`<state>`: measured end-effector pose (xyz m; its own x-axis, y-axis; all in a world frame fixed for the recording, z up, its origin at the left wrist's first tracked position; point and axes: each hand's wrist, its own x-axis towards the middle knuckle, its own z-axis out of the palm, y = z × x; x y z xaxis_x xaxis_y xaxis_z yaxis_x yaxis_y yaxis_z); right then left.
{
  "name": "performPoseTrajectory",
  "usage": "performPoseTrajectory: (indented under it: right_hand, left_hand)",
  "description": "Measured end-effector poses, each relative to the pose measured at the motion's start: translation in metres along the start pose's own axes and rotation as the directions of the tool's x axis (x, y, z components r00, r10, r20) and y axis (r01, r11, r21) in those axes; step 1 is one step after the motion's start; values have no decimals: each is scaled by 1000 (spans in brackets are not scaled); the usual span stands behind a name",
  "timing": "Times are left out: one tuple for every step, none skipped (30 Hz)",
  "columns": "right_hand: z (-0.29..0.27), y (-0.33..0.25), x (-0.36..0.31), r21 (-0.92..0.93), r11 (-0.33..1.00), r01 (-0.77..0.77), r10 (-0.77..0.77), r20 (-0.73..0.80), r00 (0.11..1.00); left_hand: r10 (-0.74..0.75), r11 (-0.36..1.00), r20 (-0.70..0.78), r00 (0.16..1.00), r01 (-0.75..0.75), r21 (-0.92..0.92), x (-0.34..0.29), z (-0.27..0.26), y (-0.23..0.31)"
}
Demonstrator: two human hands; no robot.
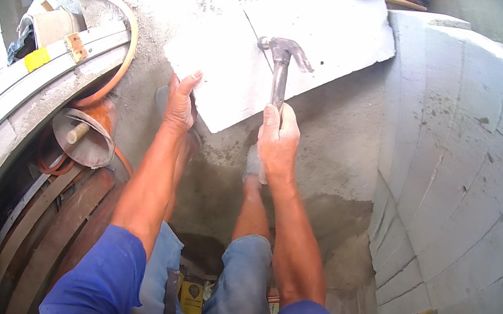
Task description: The person measures and marks a white tile, then uses a hand saw to cut it into smaller pieces. They mix cement in a bucket and prepare the cut tiles for installation.
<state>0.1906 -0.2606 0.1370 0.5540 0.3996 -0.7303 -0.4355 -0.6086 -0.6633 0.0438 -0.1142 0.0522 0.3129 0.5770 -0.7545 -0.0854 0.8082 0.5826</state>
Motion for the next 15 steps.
performPoseTrajectory:
  right_hand:
    - [-1, -17, -8, 9, 1000, 0, 0, -41, 999]
    - [-4, -38, -19, 18, 1000, 0, 2, -83, 997]
    - [-11, -60, -32, 32, 991, 126, -123, -98, 988]
    - [-20, -81, -46, 46, 968, 248, -241, -112, 964]
    - [-25, -104, -64, 121, 906, 406, -390, -141, 910]
    - [-32, -126, -75, 193, 813, 550, -519, -189, 834]
    - [-35, -143, -77, 221, 697, 682, -638, -243, 730]
    - [-37, -157, -77, 240, 560, 793, -735, -298, 609]
    - [-37, -162, -75, 252, 406, 879, -806, -355, 474]
    - [-36, -145, -71, 308, 439, 844, -770, -355, 530]
    - [-29, -97, -54, 4, 599, 800, -773, -259, 580]
    - [-21, -51, -36, -379, 631, 677, -764, -153, 627]
    - [-12, -5, -18, -670, 518, 532, -745, -48, 665]
    - [1, 8, -8, -458, 884, 91, -172, -138, 975]
    - [1, 5, -7, -491, 869, 58, -143, -138, 980]
  left_hand:
    - [5, 1000, 5, 1000, -5, -7, -2, -1, 1]
    - [5, 1000, -19, 1000, -5, -7, -1, -1, 0]
    - [6, 1000, -42, 999, -7, -7, -1, -3, -3]
    - [7, 1000, -71, 997, -7, -6, -1, -4, -3]
    - [6, 1000, -88, 996, -7, -12, -2, -7, -3]
    - [3, 1000, -102, 995, -4, -9, -4, -4, -1]
    - [-2, 1000, -116, 993, 1, -8, -6, -1, 0]
    - [20, 1000, -101, 995, -21, -8, -6, 0, 2]
    - [43, 999, -89, 995, -44, -6, -7, -1, 4]
    - [61, 998, -67, 996, -61, -8, -7, 2, 6]
    - [67, 998, -69, 995, -66, 11, -7, 6, 8]
    - [74, 997, -75, 994, -72, 26, -9, 11, 10]
    - [79, 996, -77, 994, -76, 42, -11, 17, 10]
    - [72, 996, -75, 995, -68, 62, -17, 23, 5]
    - [94, 993, -98, 991, -86, 84, -23, 21, 5]
